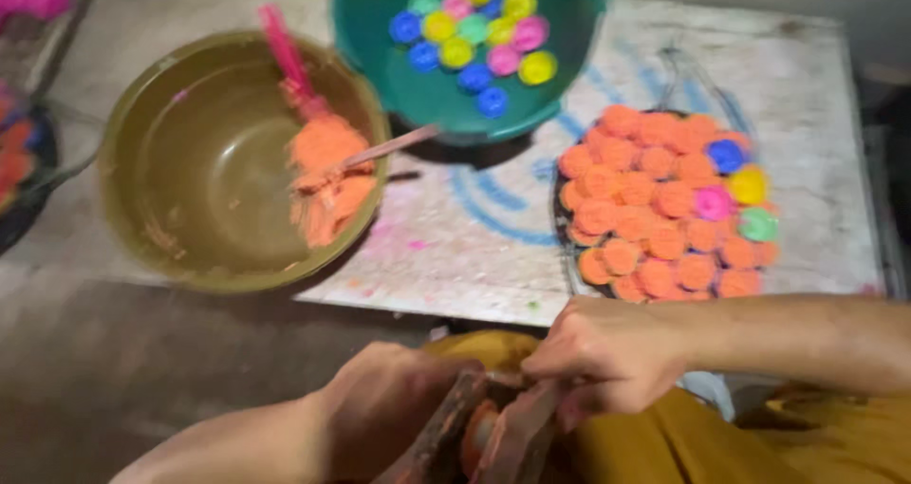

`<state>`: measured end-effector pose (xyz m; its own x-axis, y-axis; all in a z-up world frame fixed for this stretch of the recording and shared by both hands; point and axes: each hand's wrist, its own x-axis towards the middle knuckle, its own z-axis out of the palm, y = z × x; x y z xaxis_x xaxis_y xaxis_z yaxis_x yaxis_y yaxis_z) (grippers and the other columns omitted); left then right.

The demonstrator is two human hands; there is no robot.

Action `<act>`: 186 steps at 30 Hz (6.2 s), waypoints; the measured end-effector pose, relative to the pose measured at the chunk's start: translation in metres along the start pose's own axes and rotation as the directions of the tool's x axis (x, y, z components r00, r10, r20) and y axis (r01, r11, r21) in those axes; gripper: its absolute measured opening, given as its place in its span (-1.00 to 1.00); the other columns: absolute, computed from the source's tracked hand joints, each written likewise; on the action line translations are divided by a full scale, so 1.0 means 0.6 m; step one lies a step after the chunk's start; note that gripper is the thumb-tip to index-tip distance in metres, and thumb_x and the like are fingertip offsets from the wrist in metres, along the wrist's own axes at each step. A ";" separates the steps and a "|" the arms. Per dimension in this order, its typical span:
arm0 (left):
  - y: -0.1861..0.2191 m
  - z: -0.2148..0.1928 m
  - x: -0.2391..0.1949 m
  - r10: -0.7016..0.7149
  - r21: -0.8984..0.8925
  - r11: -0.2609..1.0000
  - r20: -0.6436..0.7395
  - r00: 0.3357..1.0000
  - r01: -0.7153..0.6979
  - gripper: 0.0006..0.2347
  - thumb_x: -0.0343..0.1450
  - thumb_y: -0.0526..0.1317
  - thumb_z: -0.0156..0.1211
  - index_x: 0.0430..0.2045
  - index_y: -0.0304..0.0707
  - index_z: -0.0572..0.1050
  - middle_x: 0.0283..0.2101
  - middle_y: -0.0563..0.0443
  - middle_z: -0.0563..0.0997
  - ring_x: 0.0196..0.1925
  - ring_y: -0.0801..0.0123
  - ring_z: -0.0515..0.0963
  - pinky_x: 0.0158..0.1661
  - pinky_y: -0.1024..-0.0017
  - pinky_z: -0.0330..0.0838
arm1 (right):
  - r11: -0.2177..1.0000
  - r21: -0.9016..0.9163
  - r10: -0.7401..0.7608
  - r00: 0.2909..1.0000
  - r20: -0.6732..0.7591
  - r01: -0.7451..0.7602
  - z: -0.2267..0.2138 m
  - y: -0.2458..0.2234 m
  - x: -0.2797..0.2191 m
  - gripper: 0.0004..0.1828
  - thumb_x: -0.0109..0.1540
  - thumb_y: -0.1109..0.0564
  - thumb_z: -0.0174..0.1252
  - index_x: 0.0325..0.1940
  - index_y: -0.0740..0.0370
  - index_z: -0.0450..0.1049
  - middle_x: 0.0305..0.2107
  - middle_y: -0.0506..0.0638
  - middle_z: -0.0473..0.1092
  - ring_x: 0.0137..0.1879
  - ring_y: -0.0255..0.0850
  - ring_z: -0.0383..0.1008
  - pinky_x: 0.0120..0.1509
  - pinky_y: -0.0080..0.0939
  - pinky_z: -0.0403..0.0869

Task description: The person scoops orange paste from a bowl and loads it into a wooden cylindrical mold. They press the paste into the mold and eject the formed cylindrical item onto a tray with other finished pieces.

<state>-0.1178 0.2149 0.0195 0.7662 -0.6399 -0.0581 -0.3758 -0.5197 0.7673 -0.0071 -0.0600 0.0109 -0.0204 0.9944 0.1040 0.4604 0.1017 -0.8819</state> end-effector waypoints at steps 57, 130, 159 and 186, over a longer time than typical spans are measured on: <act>-0.473 -0.138 -0.168 -0.326 -0.310 0.945 -0.918 0.227 0.106 -0.75 0.45 -0.25 0.20 0.00 -0.26 0.49 0.00 -0.12 0.59 0.05 0.10 0.59 0.06 0.25 0.47 | 0.722 -0.438 0.611 0.791 0.040 -0.536 -0.269 0.113 0.408 -0.62 0.30 -0.09 0.11 0.18 -0.05 0.55 -0.42 -0.04 0.57 -0.42 -0.21 0.56 -0.29 -0.09 0.56; -0.414 -0.124 -0.085 0.001 0.338 0.815 -0.813 0.583 0.470 -0.52 0.42 -0.15 0.19 0.28 -0.15 0.37 0.29 -0.09 0.50 0.25 0.10 0.52 0.24 0.26 0.40 | 0.108 -0.994 0.127 0.991 0.032 0.018 -0.110 0.028 0.498 -0.78 0.10 0.13 0.09 -0.19 0.18 0.44 -0.49 -0.02 0.43 -0.49 -0.19 0.53 -0.51 -0.21 0.46; -0.495 -0.157 -0.079 -0.212 -0.224 0.971 -0.968 0.132 -0.083 -0.50 0.54 -0.12 0.05 0.40 -0.19 0.15 0.39 -0.14 0.37 0.40 0.32 0.42 0.41 0.44 0.29 | 0.880 -0.447 -0.142 0.812 -0.566 -0.158 -0.037 0.212 0.466 -0.57 0.35 0.30 0.13 0.33 0.33 0.37 -0.18 0.35 0.51 -0.11 0.17 0.61 -0.03 -0.07 0.55; -0.546 -0.137 -0.144 -0.451 -0.446 0.850 -0.891 0.051 -0.280 -0.67 0.41 -0.34 0.25 0.08 -0.47 0.55 0.02 -0.14 0.62 -0.04 0.30 0.60 -0.08 0.40 0.52 | 0.440 -0.713 0.307 0.837 -0.452 -0.547 -0.136 0.268 0.416 -0.47 0.22 -0.11 0.16 0.19 0.21 0.46 -0.07 0.25 0.48 0.08 0.20 0.48 0.05 0.27 0.40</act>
<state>-0.0181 0.4871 -0.1740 0.6728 0.7064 0.2198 -0.3014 -0.0096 0.9535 0.1340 0.2019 -0.0674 0.5259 0.8502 0.0243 0.8461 -0.5200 -0.1168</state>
